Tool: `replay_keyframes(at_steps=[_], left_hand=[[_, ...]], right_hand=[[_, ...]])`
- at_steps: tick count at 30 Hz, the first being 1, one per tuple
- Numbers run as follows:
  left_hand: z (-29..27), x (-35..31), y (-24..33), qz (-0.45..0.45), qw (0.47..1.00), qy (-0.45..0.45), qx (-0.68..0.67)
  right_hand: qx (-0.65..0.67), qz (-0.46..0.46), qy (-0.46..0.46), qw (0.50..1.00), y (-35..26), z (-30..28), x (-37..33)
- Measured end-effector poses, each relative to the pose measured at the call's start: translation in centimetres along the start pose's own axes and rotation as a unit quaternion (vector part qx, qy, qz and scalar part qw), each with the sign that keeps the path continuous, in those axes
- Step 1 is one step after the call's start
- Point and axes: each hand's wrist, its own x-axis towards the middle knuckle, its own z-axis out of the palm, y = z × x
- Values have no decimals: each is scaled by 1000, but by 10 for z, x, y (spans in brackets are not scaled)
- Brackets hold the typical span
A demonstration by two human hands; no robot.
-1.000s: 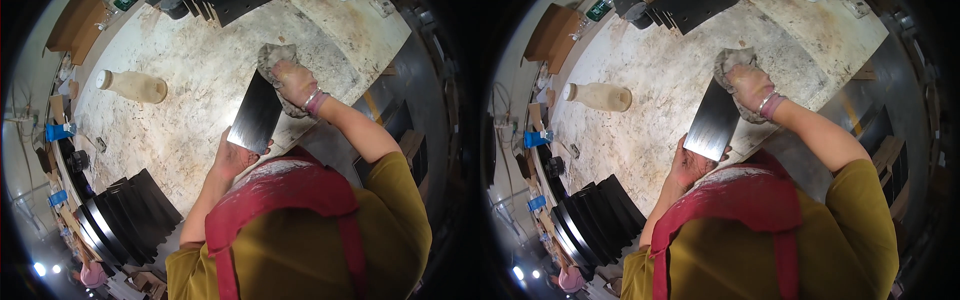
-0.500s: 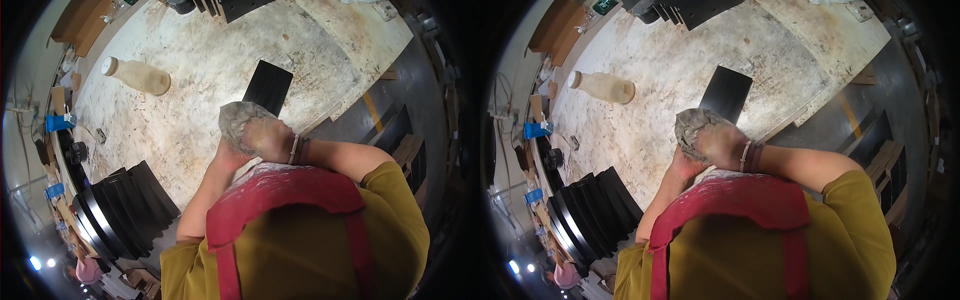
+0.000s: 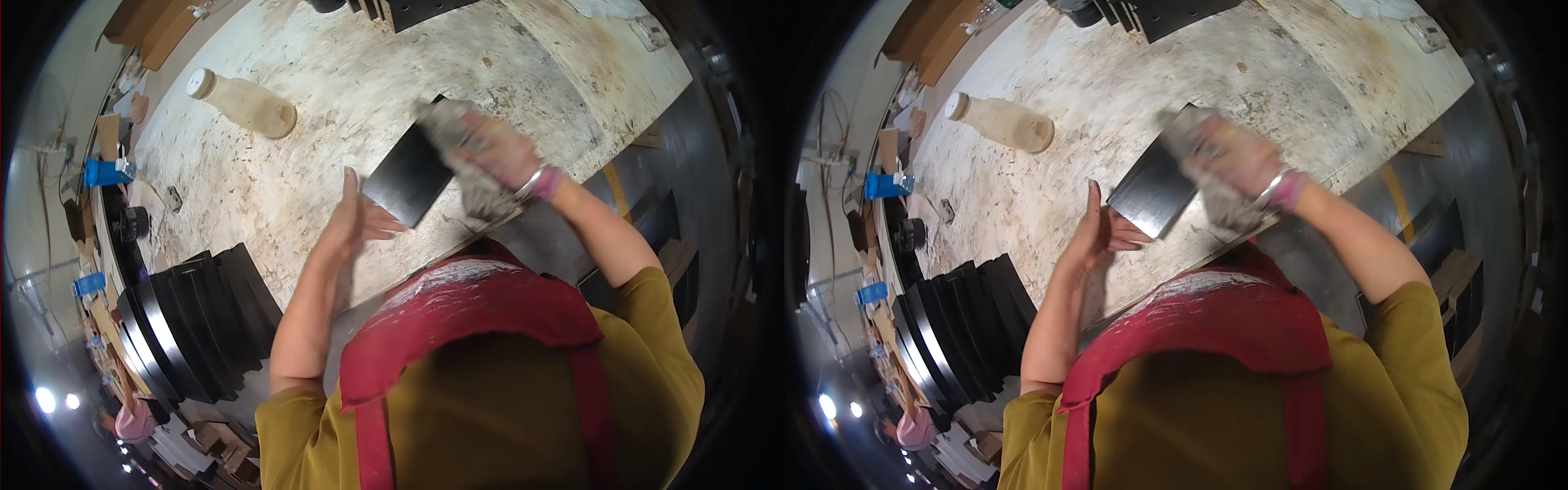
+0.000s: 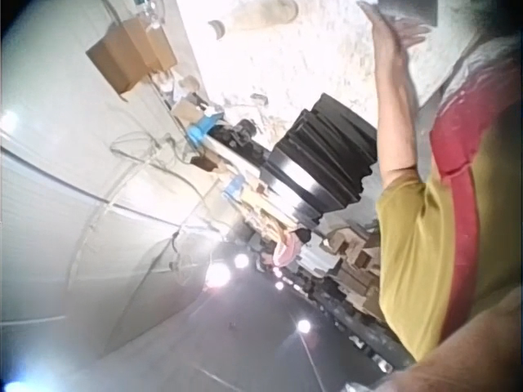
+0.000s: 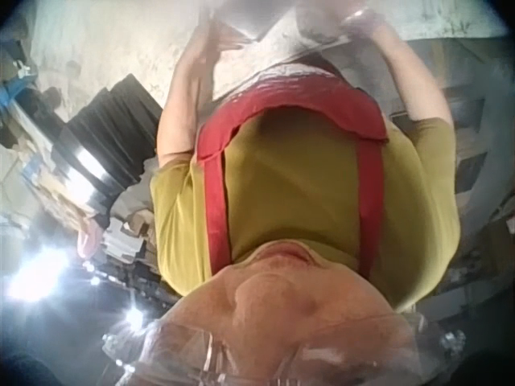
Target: The person cleans black wooden boards by hand using a cloth. The person applies a liquid from a bottle onto the cloth, wipes the surface and edges of each board, and places the cleaned boards into a stack.
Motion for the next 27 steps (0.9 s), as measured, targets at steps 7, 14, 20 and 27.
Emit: replay_keyframes(at_steps=[7,14,20,27], left_hand=[[-2,-12,-18,422,759,234,437],[5,26,-27,490,687,236,482],[11,26,-27,510,666,271,472],[11,21,-27,500,664,268,487]], right_hand=[[-108,-159,113,975,-8,8,6],[-288,-253,101,918,-10,82,27],[-347,-104,171,916,3,41,38],[-374,-138,190,897,27,12,52]])
